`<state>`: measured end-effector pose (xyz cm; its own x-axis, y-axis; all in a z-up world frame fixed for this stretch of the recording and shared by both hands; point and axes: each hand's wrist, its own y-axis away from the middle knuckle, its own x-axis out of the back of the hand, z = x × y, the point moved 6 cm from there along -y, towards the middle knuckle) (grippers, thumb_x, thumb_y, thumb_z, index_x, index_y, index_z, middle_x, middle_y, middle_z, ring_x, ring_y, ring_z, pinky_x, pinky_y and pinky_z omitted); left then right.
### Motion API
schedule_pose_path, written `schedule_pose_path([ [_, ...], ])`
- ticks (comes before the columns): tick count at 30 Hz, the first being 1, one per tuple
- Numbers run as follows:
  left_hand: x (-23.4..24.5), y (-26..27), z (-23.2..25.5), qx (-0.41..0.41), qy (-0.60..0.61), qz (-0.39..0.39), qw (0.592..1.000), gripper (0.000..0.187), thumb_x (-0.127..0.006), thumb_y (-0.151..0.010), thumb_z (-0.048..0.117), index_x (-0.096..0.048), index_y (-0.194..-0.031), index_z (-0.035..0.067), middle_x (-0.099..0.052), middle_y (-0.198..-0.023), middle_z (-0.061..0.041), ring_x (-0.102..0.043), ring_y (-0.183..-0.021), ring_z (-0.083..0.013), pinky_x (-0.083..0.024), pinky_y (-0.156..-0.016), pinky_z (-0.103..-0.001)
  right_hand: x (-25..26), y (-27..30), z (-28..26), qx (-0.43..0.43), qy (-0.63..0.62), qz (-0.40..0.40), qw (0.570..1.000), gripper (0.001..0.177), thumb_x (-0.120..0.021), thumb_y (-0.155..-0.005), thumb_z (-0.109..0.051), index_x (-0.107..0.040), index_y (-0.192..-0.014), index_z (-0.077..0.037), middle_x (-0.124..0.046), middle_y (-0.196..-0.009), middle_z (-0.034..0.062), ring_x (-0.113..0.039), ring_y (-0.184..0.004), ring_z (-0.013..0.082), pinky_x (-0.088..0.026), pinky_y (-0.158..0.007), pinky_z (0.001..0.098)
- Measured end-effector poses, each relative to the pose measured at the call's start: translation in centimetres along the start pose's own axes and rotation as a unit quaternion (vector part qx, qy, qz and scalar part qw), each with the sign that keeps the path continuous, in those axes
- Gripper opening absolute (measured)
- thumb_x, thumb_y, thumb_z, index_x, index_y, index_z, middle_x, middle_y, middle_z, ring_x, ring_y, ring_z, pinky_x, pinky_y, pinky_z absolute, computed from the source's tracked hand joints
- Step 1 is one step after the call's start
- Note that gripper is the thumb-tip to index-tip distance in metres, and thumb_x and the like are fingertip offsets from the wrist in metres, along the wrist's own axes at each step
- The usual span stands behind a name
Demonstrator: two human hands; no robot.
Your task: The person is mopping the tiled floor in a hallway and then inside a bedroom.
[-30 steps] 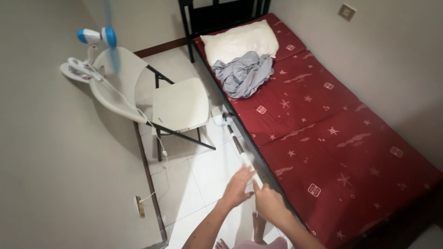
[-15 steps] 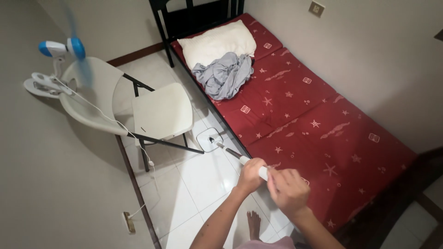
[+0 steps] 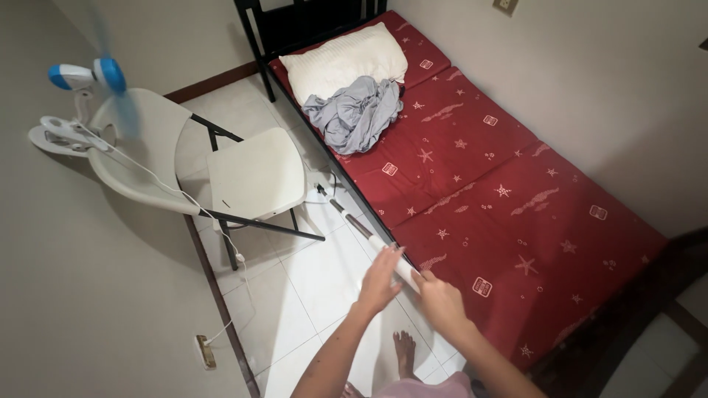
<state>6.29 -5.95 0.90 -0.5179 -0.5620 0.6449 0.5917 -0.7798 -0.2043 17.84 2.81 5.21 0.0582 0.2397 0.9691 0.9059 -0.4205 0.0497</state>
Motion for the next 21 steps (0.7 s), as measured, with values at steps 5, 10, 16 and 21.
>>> schedule_pose_path([
  [5,-3.9,-2.7,2.9,-0.136,-0.019,-0.001,0.991,0.042,-0.077,-0.072,0.001,-0.071,-0.112,0.014,-0.076,-0.111,-0.005,-0.069,-0.117,-0.024,-0.039,-0.119,-0.047,11.9,4.8,-0.2,-0.042,-0.021,-0.013,0.999,0.042,-0.075,-0.079,-0.029,-0.074,-0.12,-0.021,-0.074,-0.105,0.0034,-0.074,-0.083,0.0294,-0.059,-0.072,0.0448],
  [10,-3.9,-4.5,7.1,-0.154,0.066,0.036,0.985,0.02,-0.084,-0.088,0.015,-0.067,-0.097,0.013,-0.072,-0.093,-0.005,-0.07,-0.097,-0.0249,-0.048,-0.098,-0.042,18.0,4.3,0.5,-0.154,-0.037,0.005,0.987,0.03,-0.076,-0.081,-0.038,-0.077,-0.109,-0.027,-0.076,-0.094,0.0,-0.075,-0.077,0.026,-0.06,-0.072,0.042],
  [16,-2.7,-5.2,2.2,-0.066,0.025,0.053,0.996,0.04,-0.08,-0.069,0.005,-0.068,-0.107,0.011,-0.071,-0.111,-0.01,-0.065,-0.112,-0.0306,-0.046,-0.1,-0.046,10.0,-0.2,1.2,-0.047,-0.058,0.163,0.984,0.011,-0.071,-0.086,-0.028,-0.074,-0.09,-0.018,-0.072,-0.086,0.0046,-0.071,-0.072,0.0309,-0.057,-0.065,0.0442],
  [21,-2.9,-3.5,-4.7,0.051,-0.031,0.046,0.997,0.064,-0.083,-0.067,0.005,-0.06,-0.126,0.01,-0.056,-0.141,-0.017,-0.047,-0.138,-0.0374,-0.039,-0.108,-0.05,0.8,-4.5,-1.4,0.033,-0.058,0.135,0.989,0.016,-0.072,-0.085,-0.025,-0.074,-0.098,-0.016,-0.071,-0.091,0.0077,-0.07,-0.067,0.0357,-0.057,-0.06,0.0481],
])
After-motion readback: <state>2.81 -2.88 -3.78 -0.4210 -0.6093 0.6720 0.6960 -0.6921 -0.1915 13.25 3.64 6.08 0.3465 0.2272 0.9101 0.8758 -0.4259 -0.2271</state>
